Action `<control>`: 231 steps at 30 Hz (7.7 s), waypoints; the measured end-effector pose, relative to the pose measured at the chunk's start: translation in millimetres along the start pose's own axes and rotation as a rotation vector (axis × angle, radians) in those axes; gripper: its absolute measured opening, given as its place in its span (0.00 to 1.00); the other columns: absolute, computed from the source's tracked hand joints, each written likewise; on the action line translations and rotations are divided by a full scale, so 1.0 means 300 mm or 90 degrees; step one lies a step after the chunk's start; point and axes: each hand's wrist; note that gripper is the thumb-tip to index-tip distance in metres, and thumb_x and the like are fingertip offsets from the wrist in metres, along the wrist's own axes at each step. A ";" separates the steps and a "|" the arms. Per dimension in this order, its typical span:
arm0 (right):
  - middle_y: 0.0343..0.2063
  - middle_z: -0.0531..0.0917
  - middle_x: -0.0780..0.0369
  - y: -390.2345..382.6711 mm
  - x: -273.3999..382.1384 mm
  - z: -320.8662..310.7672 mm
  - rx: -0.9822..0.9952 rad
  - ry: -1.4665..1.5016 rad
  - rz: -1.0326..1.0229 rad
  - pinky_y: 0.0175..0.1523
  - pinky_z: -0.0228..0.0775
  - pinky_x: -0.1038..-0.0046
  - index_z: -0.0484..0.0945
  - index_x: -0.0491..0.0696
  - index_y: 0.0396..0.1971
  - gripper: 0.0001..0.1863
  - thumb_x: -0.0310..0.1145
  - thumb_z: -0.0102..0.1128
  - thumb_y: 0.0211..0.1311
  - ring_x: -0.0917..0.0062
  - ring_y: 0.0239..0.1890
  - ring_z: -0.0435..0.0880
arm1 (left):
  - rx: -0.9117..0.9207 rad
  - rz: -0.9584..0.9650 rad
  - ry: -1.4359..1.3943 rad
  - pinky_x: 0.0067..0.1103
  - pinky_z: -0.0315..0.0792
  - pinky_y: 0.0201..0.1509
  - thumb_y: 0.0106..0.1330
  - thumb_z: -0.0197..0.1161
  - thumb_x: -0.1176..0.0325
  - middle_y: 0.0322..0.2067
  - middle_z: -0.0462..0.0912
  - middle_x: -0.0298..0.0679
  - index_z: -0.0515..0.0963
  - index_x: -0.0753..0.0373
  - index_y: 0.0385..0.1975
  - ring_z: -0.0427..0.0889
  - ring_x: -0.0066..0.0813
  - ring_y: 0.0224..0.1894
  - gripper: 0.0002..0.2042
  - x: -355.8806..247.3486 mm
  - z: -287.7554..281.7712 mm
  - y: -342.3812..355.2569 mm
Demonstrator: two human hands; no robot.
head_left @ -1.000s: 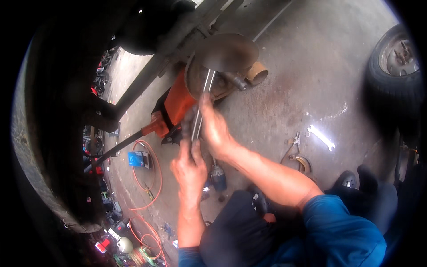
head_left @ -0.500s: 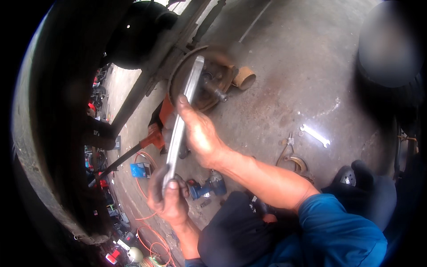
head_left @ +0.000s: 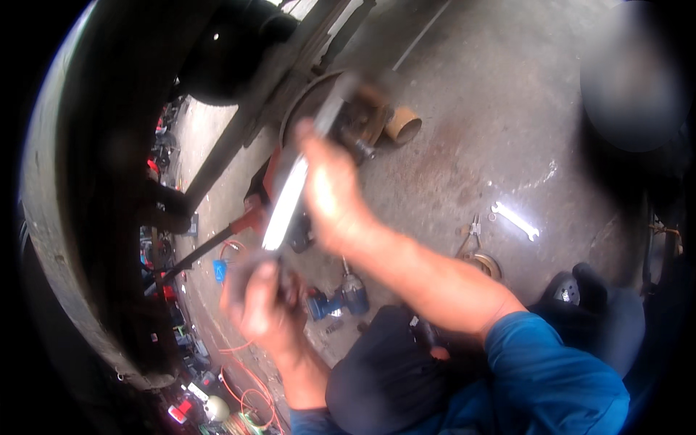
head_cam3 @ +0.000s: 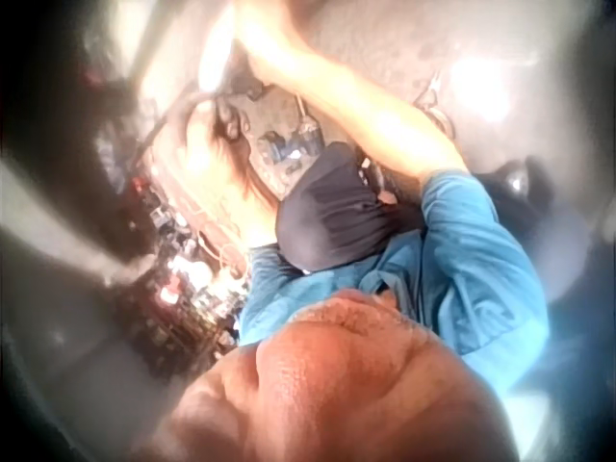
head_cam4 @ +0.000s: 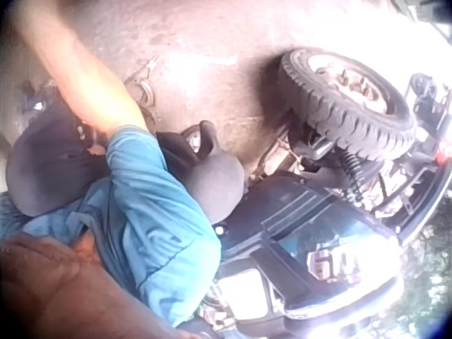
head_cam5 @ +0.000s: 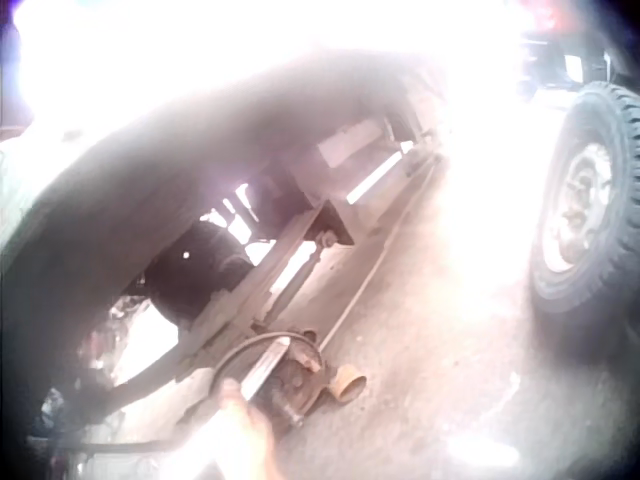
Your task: The person uses an impact wrench to remove a part from a wheel hub, then uses pliers and a hammer to manipulate internal brake components, and finally uses a metal bar to pry at the hub assembly.
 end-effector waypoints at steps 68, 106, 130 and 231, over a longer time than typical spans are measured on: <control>0.24 0.75 0.61 -0.041 -0.237 -0.286 -0.174 -0.413 0.020 0.29 0.68 0.75 0.68 0.40 0.50 0.20 0.39 0.47 0.65 0.79 0.28 0.74 | 0.485 0.580 0.707 0.24 0.64 0.19 0.40 0.60 0.71 0.19 0.68 0.37 0.82 0.58 0.33 0.69 0.30 0.18 0.16 0.287 -0.231 -0.180; 0.22 0.80 0.55 0.014 -0.257 -0.275 -0.084 -0.325 0.025 0.24 0.72 0.73 0.69 0.39 0.43 0.28 0.54 0.39 0.70 0.70 0.20 0.82 | 0.247 0.091 0.570 0.25 0.74 0.43 0.62 0.61 0.73 0.39 0.83 0.53 0.78 0.72 0.46 0.84 0.33 0.39 0.14 0.377 -0.333 0.052; 0.34 0.81 0.49 0.015 -0.205 -0.401 -0.186 -0.676 -0.140 0.45 0.72 0.65 0.73 0.39 0.51 0.34 0.58 0.39 0.68 0.63 0.36 0.81 | 0.217 0.263 0.556 0.30 0.76 0.31 0.57 0.60 0.80 0.32 0.83 0.51 0.77 0.70 0.45 0.83 0.45 0.28 0.15 0.578 -0.217 -0.129; 0.52 0.75 0.44 0.031 -0.094 -0.436 -0.123 -0.523 -0.176 0.60 0.65 0.67 0.64 0.32 0.58 0.36 0.52 0.51 0.66 0.61 0.56 0.74 | 0.267 -0.246 0.143 0.20 0.62 0.25 0.71 0.52 0.61 0.20 0.71 0.31 0.74 0.68 0.34 0.66 0.17 0.22 0.14 0.679 0.056 -0.027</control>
Point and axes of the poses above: each hand's wrist, its own y-axis towards the middle knuckle, its own z-axis out of the palm, x = y × z
